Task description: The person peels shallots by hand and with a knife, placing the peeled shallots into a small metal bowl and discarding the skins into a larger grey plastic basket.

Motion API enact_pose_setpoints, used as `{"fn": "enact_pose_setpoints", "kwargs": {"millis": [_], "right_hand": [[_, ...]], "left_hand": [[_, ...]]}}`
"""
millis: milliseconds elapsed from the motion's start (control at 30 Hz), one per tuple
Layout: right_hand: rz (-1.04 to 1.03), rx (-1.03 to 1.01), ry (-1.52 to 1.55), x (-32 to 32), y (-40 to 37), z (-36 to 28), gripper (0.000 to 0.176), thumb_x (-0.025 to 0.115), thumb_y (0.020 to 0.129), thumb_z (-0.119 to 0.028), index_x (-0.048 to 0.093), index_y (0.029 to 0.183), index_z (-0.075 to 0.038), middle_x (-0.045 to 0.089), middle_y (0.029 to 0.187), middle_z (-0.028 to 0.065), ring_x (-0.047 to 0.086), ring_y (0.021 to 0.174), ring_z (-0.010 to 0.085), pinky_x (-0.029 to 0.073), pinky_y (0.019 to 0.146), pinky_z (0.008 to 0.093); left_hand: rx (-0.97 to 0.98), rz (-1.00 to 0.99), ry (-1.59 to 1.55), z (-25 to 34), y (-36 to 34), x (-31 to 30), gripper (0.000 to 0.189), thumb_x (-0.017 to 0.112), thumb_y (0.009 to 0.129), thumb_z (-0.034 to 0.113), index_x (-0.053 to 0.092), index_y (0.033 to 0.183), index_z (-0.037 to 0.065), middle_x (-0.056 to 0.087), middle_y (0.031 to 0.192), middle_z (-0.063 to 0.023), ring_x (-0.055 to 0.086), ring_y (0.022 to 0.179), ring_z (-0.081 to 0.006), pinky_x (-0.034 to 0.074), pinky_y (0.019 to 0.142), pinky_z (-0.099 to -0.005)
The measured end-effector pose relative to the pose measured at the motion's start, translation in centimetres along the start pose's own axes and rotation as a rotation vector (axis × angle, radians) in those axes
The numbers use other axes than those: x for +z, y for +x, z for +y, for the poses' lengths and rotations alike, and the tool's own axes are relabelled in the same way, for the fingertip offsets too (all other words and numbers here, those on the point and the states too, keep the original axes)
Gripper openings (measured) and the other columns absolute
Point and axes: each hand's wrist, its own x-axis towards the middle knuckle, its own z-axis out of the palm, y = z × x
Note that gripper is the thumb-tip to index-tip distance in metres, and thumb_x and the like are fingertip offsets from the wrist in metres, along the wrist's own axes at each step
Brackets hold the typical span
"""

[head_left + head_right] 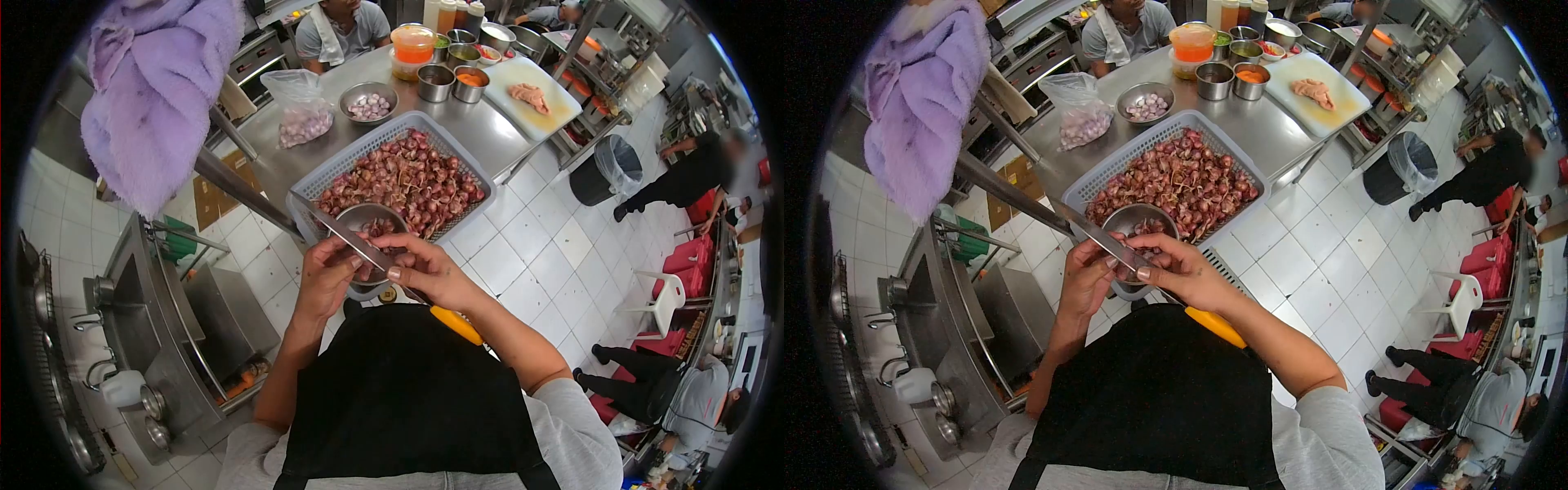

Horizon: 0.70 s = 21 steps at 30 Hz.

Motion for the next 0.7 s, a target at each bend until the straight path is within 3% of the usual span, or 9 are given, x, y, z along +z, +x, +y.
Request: {"fn": "enact_pose_setpoints", "kwargs": {"millis": [200, 267, 333, 433, 600, 700], "right_hand": [[-0.046, 0.108, 0.171, -0.7, -0.3, 0.0, 0.047, 0.063, 0.095, -0.017, 0.047, 0.139, -0.012, 0.058, 0.081, -0.0022, 0.051, 0.068, 0.0037, 0.039, 0.06, 0.0198], [-0.009, 0.106, 0.151, -0.2, -0.3, 0.2, 0.047, 0.062, 0.095, -0.018, 0.048, 0.139, -0.012, 0.057, 0.08, -0.0025, 0.05, 0.064, 0.0036, 0.037, 0.056, 0.0197], [0.014, -0.036, 0.044, 0.2, -0.3, 0.5, 0.047, 0.062, 0.095, -0.019, 0.049, 0.139, -0.013, 0.056, 0.077, -0.0027, 0.048, 0.058, 0.0044, 0.034, 0.05, 0.02], [0.007, 0.078, 0.091, -0.5, -0.4, 0.1, 0.047, 0.062, 0.095, -0.02, 0.049, 0.139, -0.013, 0.056, 0.077, -0.0028, 0.047, 0.058, 0.0049, 0.034, 0.05, 0.0205], [-0.002, 0.047, 0.161, -1.0, -0.4, 0.7, 0.046, 0.061, 0.096, -0.02, 0.05, 0.14, -0.014, 0.055, 0.076, -0.0031, 0.047, 0.058, 0.0046, 0.035, 0.05, 0.0206], [0.02, 0.045, 0.119, -1.2, -0.4, 0.9, 0.046, 0.06, 0.096, -0.021, 0.049, 0.14, -0.014, 0.053, 0.073, -0.0033, 0.047, 0.057, 0.005, 0.035, 0.05, 0.0211]], "left_hand": [[-0.009, -0.04, -0.066, -0.5, -0.1, -0.1, 0.032, 0.059, 0.089, 0.0, 0.057, 0.121, -0.003, 0.065, 0.106, -0.0113, 0.063, 0.089, -0.0153, 0.05, 0.071, -0.029], [0.009, 0.059, 0.013, -0.6, -0.1, 0.6, 0.031, 0.058, 0.09, 0.0, 0.057, 0.12, -0.003, 0.065, 0.105, -0.011, 0.062, 0.086, -0.0146, 0.048, 0.068, -0.0283], [0.02, 0.032, 0.032, -0.5, 0.0, 0.4, 0.03, 0.057, 0.09, 0.0, 0.057, 0.12, -0.004, 0.065, 0.106, -0.0111, 0.062, 0.087, -0.0149, 0.049, 0.07, -0.0286], [0.032, -0.001, 0.032, -0.5, 0.2, 0.2, 0.029, 0.059, 0.09, -0.001, 0.058, 0.119, -0.003, 0.065, 0.105, -0.011, 0.063, 0.089, -0.0159, 0.05, 0.072, -0.0291], [0.014, -0.021, -0.104, -1.1, 0.3, 0.7, 0.028, 0.06, 0.091, -0.001, 0.059, 0.119, -0.002, 0.066, 0.104, -0.0104, 0.063, 0.089, -0.0165, 0.05, 0.074, -0.0294], [0.021, 0.096, -0.186, -1.3, 0.4, 2.2, 0.028, 0.062, 0.091, 0.001, 0.06, 0.119, -0.001, 0.066, 0.102, -0.0101, 0.062, 0.086, -0.0163, 0.05, 0.073, -0.03]]}}
